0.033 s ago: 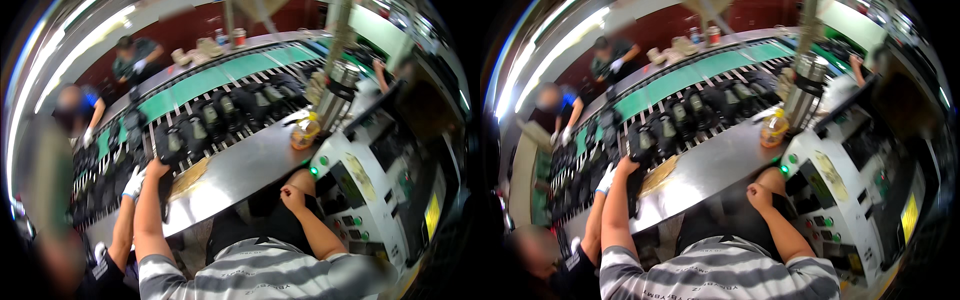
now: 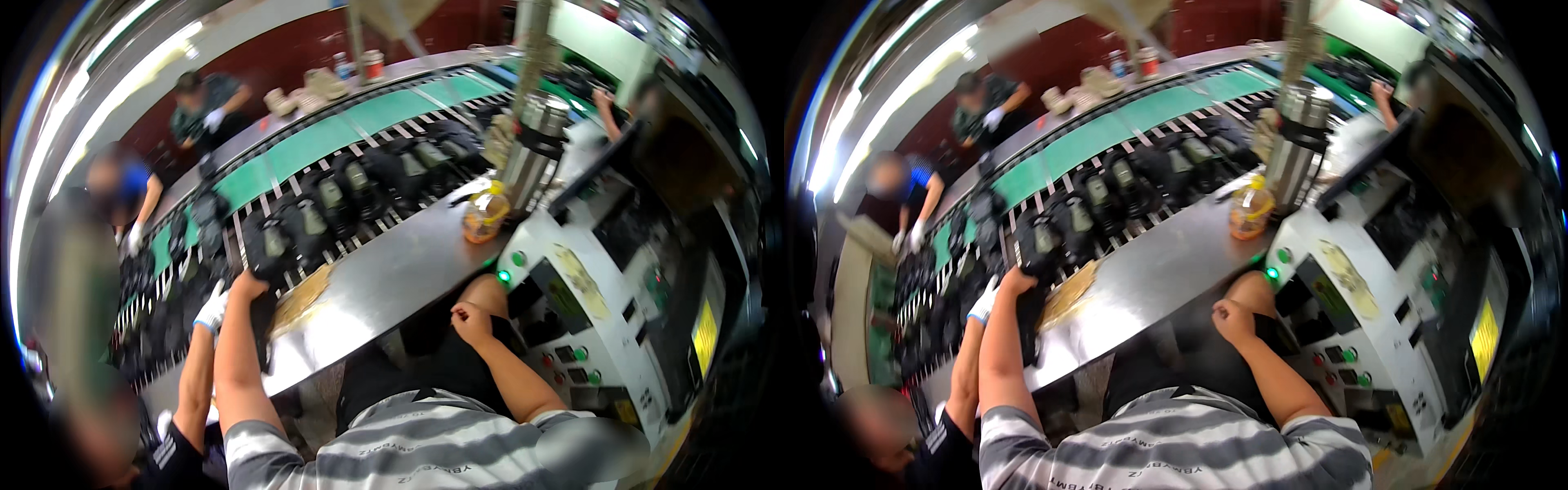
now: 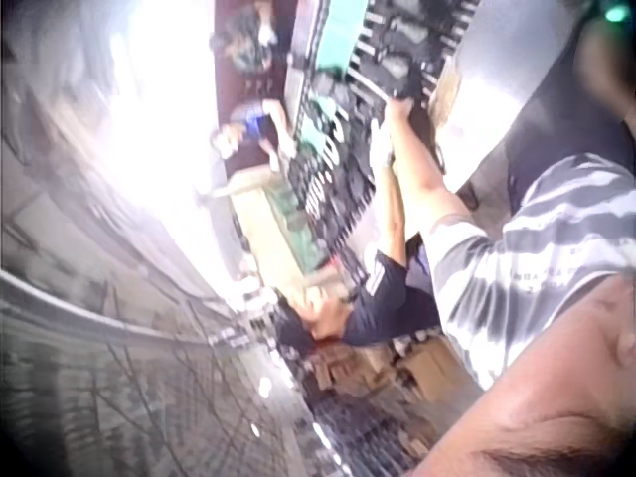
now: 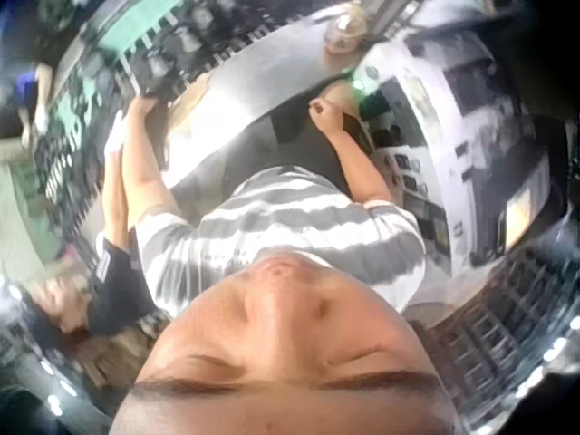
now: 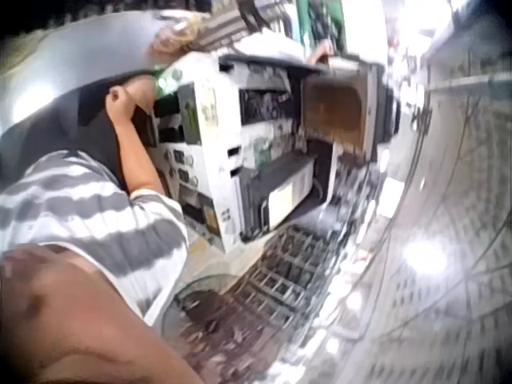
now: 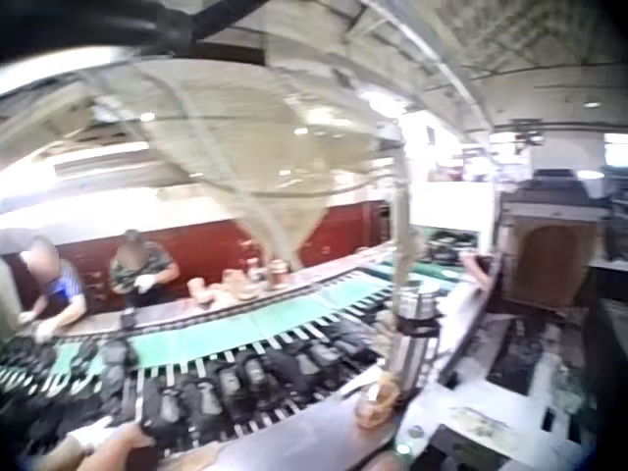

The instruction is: The person takes shoes off a conveyor belt, places them into a heat-pressing machine, operates the machine buttons, and then puts the shoes back onto the conveyor belt.

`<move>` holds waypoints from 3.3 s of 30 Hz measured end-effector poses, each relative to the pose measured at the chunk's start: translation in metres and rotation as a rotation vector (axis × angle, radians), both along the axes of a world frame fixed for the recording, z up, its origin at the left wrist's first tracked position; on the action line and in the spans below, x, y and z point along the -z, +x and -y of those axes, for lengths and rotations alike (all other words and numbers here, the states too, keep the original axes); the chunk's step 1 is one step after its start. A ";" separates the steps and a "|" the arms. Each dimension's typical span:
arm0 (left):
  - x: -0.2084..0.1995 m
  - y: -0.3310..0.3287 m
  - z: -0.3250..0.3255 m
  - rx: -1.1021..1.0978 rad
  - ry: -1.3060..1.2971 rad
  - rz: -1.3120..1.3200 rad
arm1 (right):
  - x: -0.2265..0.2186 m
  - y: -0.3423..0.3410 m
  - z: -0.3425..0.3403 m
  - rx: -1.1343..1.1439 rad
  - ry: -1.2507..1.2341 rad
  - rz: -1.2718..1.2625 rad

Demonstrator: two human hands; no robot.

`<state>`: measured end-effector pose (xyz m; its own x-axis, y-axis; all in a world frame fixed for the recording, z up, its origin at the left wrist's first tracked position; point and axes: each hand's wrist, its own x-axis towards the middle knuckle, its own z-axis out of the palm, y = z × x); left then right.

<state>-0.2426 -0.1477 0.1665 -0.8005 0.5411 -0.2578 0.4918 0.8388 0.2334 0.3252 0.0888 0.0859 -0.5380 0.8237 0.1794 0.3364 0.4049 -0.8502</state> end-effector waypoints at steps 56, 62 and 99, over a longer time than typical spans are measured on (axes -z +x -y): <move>-0.027 0.211 0.185 -0.737 1.802 0.130 | -0.126 -0.147 0.059 -0.168 -0.210 -0.110; 0.020 0.185 0.234 -0.728 1.322 -0.027 | -0.078 -0.141 0.074 0.002 -1.003 -0.250; 0.092 0.206 -0.011 -0.387 0.943 -0.066 | -0.296 0.291 -0.292 1.202 0.125 0.332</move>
